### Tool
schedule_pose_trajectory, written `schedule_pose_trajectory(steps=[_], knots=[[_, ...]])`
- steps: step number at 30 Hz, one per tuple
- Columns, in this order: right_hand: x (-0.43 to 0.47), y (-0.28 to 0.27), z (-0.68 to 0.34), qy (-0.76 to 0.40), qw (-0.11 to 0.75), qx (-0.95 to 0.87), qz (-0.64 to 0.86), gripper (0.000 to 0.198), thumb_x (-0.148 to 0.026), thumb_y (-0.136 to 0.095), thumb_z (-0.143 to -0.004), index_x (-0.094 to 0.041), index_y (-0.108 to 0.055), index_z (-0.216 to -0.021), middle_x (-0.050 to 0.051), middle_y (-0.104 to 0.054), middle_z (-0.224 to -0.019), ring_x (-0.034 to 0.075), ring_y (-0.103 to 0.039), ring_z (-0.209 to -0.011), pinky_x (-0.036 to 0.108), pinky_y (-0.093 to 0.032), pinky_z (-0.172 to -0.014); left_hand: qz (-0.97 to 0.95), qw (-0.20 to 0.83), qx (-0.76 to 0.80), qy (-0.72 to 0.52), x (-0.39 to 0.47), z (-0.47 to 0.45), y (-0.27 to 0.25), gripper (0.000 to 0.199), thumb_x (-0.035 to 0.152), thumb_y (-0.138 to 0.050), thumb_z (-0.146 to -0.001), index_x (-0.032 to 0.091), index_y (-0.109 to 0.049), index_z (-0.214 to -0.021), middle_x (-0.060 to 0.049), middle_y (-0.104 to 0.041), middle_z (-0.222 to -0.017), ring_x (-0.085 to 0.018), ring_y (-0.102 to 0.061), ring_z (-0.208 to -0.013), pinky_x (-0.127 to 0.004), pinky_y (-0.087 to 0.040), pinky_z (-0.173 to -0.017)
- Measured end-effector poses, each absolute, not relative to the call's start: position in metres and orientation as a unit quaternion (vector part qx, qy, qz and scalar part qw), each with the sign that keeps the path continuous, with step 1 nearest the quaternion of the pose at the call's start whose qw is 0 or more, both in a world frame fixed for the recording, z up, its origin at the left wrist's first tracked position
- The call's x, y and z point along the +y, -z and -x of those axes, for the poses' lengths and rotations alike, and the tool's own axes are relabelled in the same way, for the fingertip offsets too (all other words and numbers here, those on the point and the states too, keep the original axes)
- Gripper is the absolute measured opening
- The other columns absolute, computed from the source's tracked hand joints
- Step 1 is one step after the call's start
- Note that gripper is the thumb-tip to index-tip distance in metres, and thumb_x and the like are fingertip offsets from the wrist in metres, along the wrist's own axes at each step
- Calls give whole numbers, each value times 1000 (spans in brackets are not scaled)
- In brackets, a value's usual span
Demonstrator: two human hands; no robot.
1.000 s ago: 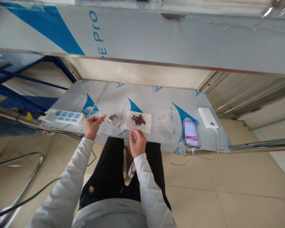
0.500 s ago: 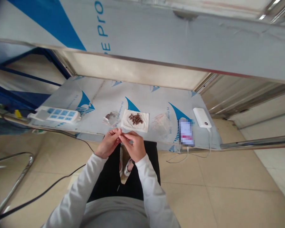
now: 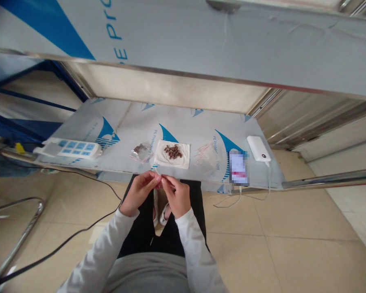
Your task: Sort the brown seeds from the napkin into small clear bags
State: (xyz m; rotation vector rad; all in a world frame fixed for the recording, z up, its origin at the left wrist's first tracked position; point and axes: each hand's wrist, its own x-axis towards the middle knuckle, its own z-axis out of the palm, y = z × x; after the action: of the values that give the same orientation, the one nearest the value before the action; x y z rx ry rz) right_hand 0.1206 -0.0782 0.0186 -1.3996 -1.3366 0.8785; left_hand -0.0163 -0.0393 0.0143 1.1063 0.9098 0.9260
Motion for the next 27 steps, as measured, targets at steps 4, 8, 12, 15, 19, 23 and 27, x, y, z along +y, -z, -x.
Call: schedule_pose_trajectory(steps=[4,8,12,15,19,23,27], knots=[[-79,-19,-125,-364,470,-577,560,21,-33,-53,-89,-20,-69,-90,5,-74,-80,19,-71,-69,27,-56,-65,-511,640,405,-408,-41,18,-11,26,43,-62,-80,16,-60,-78,0,-58,-66,-11,-53,-60,-24,-44,-61],[-77,-16,-133,-209,395,-649,615,22,-30,-53,-87,-20,-66,-72,2,-69,-60,16,-65,-52,23,-49,-53,-609,529,470,-358,-45,17,-14,24,41,-60,-80,18,-60,-73,0,-58,-62,-11,-50,-55,-23,-38,-56],[-76,-7,-142,-34,372,-613,696,24,-28,-57,-82,-20,-60,-60,1,-64,-50,15,-59,-44,23,-44,-48,-664,389,549,-327,-52,11,-26,21,31,-58,-76,21,-53,-58,1,-51,-52,-11,-43,-47,-24,-29,-52],[-79,-7,-142,-47,382,-602,699,9,-24,-58,-79,-20,-66,-79,4,-70,-66,18,-65,-58,27,-51,-59,-668,345,577,-319,-54,6,-37,22,25,-54,-74,21,-46,-54,1,-49,-51,-11,-42,-47,-25,-28,-52],[-84,-13,-138,-217,440,-667,561,44,-15,-45,-85,-21,-50,-129,10,-56,-132,21,-56,-118,39,-46,-98,-679,369,556,-307,-48,7,-48,19,23,-48,-75,21,-45,-56,2,-48,-53,-11,-41,-49,-25,-29,-54],[-88,-19,-134,-366,465,-665,456,48,-26,-55,-86,-25,-45,-133,9,-47,-141,23,-41,-133,45,-35,-109,-653,441,534,-307,-45,14,-48,19,26,-48,-75,20,-47,-58,3,-46,-53,-11,-41,-50,-24,-30,-53],[-89,-16,-130,-388,478,-641,459,69,-37,-79,-65,-24,-50,-126,11,-53,-135,28,-47,-127,47,-36,-108,-627,492,524,-302,-47,19,-45,19,26,-48,-74,19,-47,-57,3,-45,-52,-11,-41,-51,-23,-31,-51]])
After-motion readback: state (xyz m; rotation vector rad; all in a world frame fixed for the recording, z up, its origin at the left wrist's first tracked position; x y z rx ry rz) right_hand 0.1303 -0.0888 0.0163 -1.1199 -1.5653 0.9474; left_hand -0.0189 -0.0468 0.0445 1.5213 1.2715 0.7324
